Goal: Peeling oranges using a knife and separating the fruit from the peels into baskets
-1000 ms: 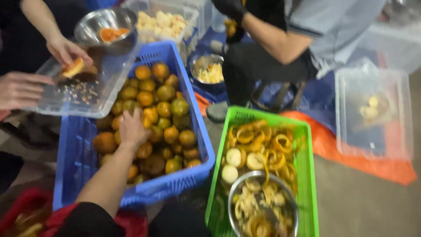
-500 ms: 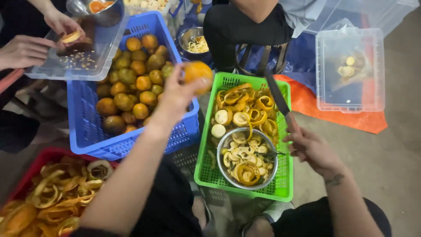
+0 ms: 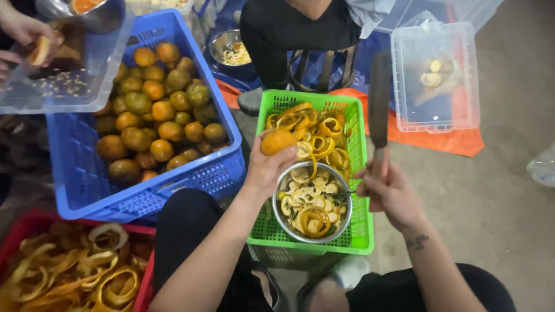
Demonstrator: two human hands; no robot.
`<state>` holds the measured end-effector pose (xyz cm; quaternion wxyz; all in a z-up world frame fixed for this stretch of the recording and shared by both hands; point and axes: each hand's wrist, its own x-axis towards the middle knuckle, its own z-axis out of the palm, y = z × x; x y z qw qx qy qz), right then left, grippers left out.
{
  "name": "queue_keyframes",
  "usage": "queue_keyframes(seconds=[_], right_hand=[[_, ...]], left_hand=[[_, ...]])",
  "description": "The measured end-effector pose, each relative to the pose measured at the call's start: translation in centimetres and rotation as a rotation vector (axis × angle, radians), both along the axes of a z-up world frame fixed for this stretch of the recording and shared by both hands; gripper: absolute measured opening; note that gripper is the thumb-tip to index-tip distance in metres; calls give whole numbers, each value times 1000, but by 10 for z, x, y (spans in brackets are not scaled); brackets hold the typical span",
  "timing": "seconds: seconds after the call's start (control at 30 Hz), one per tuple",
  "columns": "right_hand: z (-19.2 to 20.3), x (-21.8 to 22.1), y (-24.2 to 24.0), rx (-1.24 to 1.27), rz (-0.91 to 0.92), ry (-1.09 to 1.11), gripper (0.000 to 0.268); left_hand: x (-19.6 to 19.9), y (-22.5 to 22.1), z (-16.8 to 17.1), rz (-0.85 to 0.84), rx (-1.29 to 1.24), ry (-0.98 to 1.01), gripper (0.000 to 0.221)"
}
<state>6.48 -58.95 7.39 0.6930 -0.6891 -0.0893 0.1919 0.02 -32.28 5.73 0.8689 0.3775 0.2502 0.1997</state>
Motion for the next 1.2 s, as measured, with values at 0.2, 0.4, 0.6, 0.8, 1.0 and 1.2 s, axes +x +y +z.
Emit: queue_keyframes(seconds=[0.2,0.4,0.6,0.8,1.0,1.2], right_hand=[[-21,-9,36,-49,-103,84,23],[-25,30,52,-205,-1,-166,33],[-25,30,64,-212,16,-49,42],[-23,7,48,-274,55,-266,49],[-8,-39,39,-417,-45,-288,20],[-12,-47,39,-466,-49,-320,22]], left_hand=[[9,-11,-6,43,37,-46,94],[17,3,-13,93,131,-3,95],[19,14,-24,57,-2,75,69],[17,27,-22,34,-131,-40,35],[19,17,-30,15,-220,-134,34],[19,10,-34,53,-237,-163,38]])
